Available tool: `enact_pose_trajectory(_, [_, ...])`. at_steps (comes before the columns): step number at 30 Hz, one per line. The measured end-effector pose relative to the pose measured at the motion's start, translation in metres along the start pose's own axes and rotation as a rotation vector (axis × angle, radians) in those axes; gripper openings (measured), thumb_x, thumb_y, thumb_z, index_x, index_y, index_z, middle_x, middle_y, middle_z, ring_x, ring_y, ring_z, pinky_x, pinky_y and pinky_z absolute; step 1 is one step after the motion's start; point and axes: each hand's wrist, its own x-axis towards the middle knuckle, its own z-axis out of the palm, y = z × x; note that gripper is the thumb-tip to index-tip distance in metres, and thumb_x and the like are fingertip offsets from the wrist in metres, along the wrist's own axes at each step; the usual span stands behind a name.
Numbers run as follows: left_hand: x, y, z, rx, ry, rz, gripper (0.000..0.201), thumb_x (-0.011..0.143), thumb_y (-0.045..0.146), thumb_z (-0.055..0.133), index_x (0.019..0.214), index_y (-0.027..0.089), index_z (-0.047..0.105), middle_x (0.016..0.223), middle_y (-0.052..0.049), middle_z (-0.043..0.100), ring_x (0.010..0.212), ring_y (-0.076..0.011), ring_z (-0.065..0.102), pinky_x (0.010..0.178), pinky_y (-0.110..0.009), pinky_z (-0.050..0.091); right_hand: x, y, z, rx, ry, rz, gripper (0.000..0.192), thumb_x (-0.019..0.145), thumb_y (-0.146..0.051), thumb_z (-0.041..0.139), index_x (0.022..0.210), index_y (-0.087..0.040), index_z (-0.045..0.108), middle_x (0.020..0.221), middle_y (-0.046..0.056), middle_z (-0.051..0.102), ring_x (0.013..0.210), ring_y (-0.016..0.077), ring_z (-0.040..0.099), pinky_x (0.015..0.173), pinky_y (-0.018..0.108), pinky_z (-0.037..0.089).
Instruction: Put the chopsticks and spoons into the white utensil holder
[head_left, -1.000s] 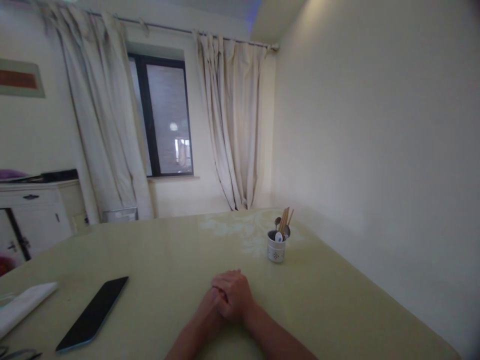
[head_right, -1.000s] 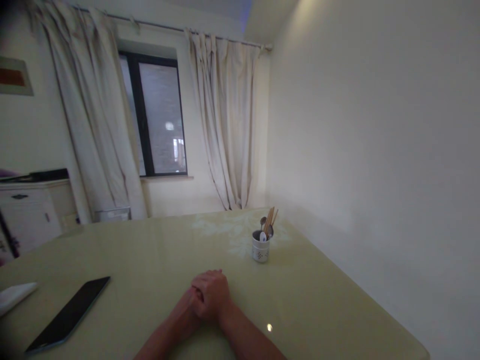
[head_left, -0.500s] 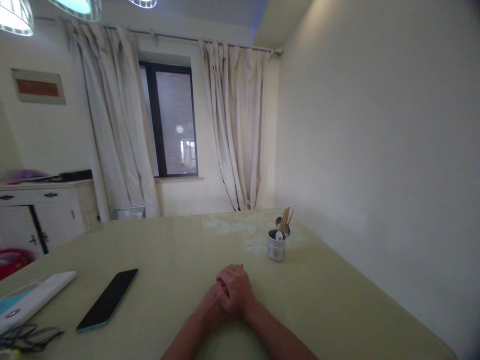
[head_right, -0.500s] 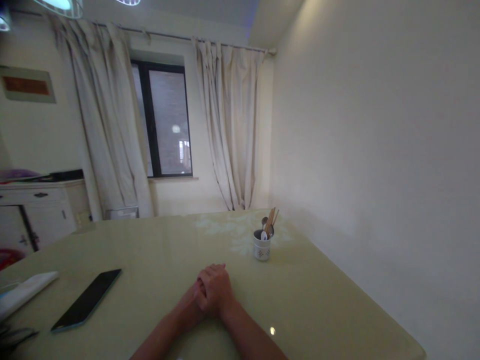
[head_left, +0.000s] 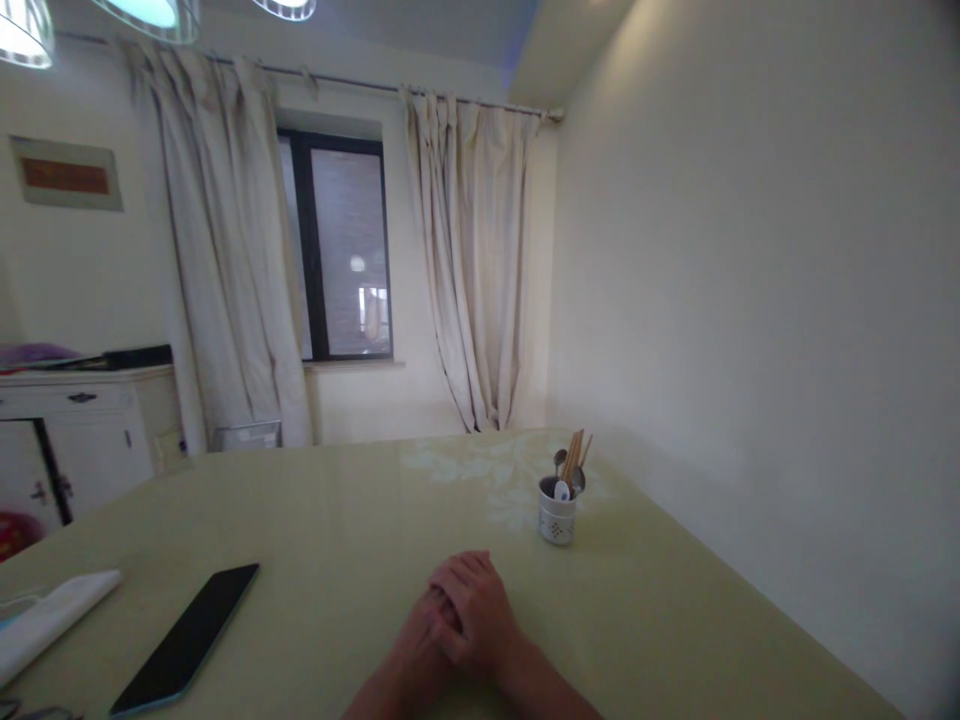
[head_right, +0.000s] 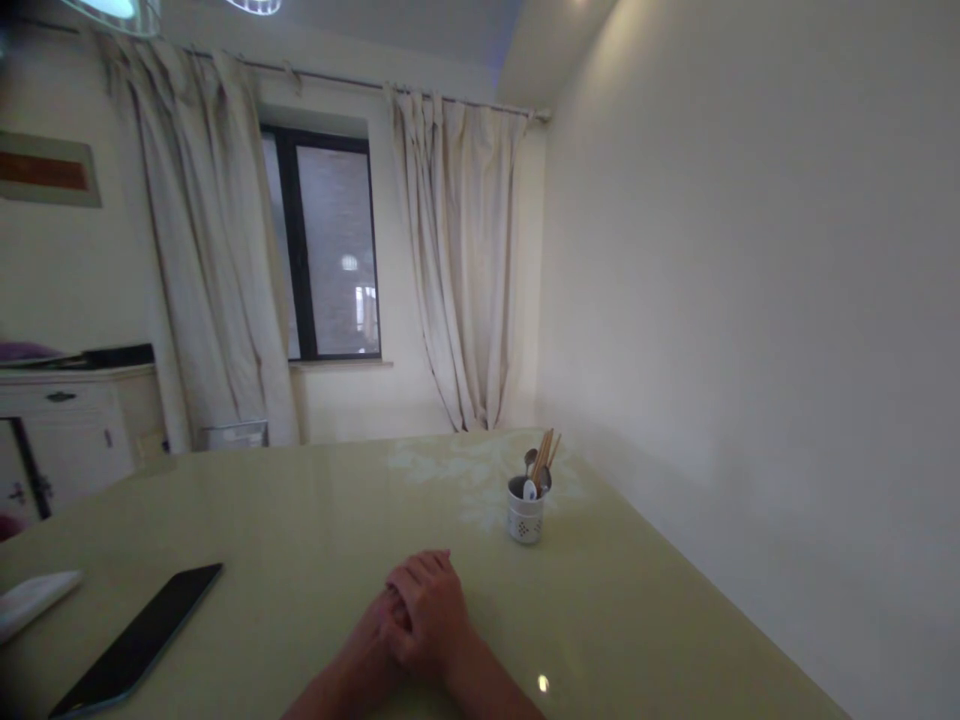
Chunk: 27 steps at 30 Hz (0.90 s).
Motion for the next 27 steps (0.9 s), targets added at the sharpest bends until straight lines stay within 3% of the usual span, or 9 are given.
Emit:
enact_pose_trajectory(3, [-0.003, -0.007, 0.006, 0.118, -0.061, 0.134, 0.053, 0.088, 0.017, 0.063, 0.140, 0.029, 0.065, 0.136, -0.007, 0.074, 0.125, -0.0261, 0.068, 0.116, -0.042, 0.052, -0.004, 0.000, -0.008, 0.081, 0.022, -0.031, 0.031, 0.091, -0.044, 0.062, 0.114, -0.024, 0.068, 0.115, 0.007, 0.076, 0.109, 0.0280, 0.066, 0.103, 0.044, 0.045])
enact_pose_trajectory(6, [-0.003, -0.011, 0.006, 0.252, 0.002, 0.236, 0.062, 0.091, 0.019, 0.063, 0.152, 0.028, 0.054, 0.145, -0.010, 0.068, 0.130, -0.0268, 0.065, 0.118, -0.044, 0.050, -0.004, 0.002, -0.013, 0.154, 0.058, -0.069, 0.037, 0.098, -0.050, 0.056, 0.124, -0.025, 0.065, 0.124, 0.009, 0.076, 0.116, 0.0300, 0.066, 0.107, 0.045, 0.046])
enact_pose_trajectory(12, [-0.003, -0.015, 0.005, 0.358, 0.123, 0.218, 0.064, 0.092, 0.025, 0.061, 0.155, 0.029, 0.049, 0.146, -0.009, 0.069, 0.135, -0.0264, 0.064, 0.119, -0.041, 0.048, -0.004, 0.013, -0.017, 0.176, 0.122, -0.021, 0.040, 0.103, -0.051, 0.054, 0.134, -0.027, 0.062, 0.129, 0.011, 0.075, 0.120, 0.0310, 0.068, 0.109, 0.048, 0.050])
enact_pose_trajectory(16, [-0.004, -0.013, 0.001, 0.387, 0.215, 0.275, 0.064, 0.091, 0.016, 0.053, 0.154, 0.027, 0.050, 0.137, -0.007, 0.075, 0.127, -0.0206, 0.069, 0.118, -0.037, 0.047, -0.010, 0.022, -0.017, 0.146, 0.208, 0.081, 0.036, 0.105, -0.048, 0.054, 0.133, -0.027, 0.064, 0.127, 0.011, 0.076, 0.119, 0.0305, 0.069, 0.105, 0.046, 0.054])
enact_pose_trajectory(19, [-0.002, -0.005, -0.003, 0.393, 0.332, 0.273, 0.065, 0.087, 0.004, 0.046, 0.148, 0.025, 0.054, 0.129, -0.003, 0.079, 0.117, -0.0151, 0.073, 0.115, -0.032, 0.048, -0.013, 0.029, -0.020, 0.112, 0.348, 0.174, 0.032, 0.106, -0.044, 0.055, 0.132, -0.028, 0.066, 0.126, 0.010, 0.075, 0.118, 0.0300, 0.069, 0.103, 0.046, 0.055])
enact_pose_trajectory(22, [0.000, 0.004, -0.009, 0.394, 0.405, 0.236, 0.060, 0.088, 0.001, 0.042, 0.139, 0.026, 0.060, 0.122, 0.000, 0.081, 0.110, -0.0127, 0.075, 0.109, -0.028, 0.051, -0.013, 0.040, -0.029, 0.102, 0.589, 0.306, 0.030, 0.104, -0.044, 0.059, 0.127, -0.025, 0.066, 0.123, 0.011, 0.071, 0.117, 0.0301, 0.065, 0.103, 0.047, 0.052])
enact_pose_trajectory(25, [-0.002, 0.007, -0.014, 0.339, 0.388, 0.221, 0.042, 0.096, 0.010, 0.045, 0.132, 0.024, 0.062, 0.110, -0.002, 0.083, 0.098, -0.0146, 0.078, 0.095, -0.026, 0.058, -0.012, 0.062, -0.046, 0.091, 0.899, 0.505, 0.040, 0.101, -0.051, 0.062, 0.127, -0.021, 0.059, 0.121, 0.013, 0.062, 0.114, 0.0311, 0.059, 0.101, 0.050, 0.049])
enact_pose_trajectory(27, [-0.006, 0.006, -0.014, 0.245, 0.338, 0.157, 0.028, 0.101, 0.018, 0.048, 0.124, 0.025, 0.063, 0.097, -0.002, 0.081, 0.087, -0.0155, 0.077, 0.083, -0.024, 0.060, -0.013, 0.083, -0.058, 0.047, 1.048, 0.638, 0.056, 0.094, -0.059, 0.066, 0.132, -0.019, 0.054, 0.120, 0.013, 0.055, 0.110, 0.0319, 0.055, 0.098, 0.051, 0.049])
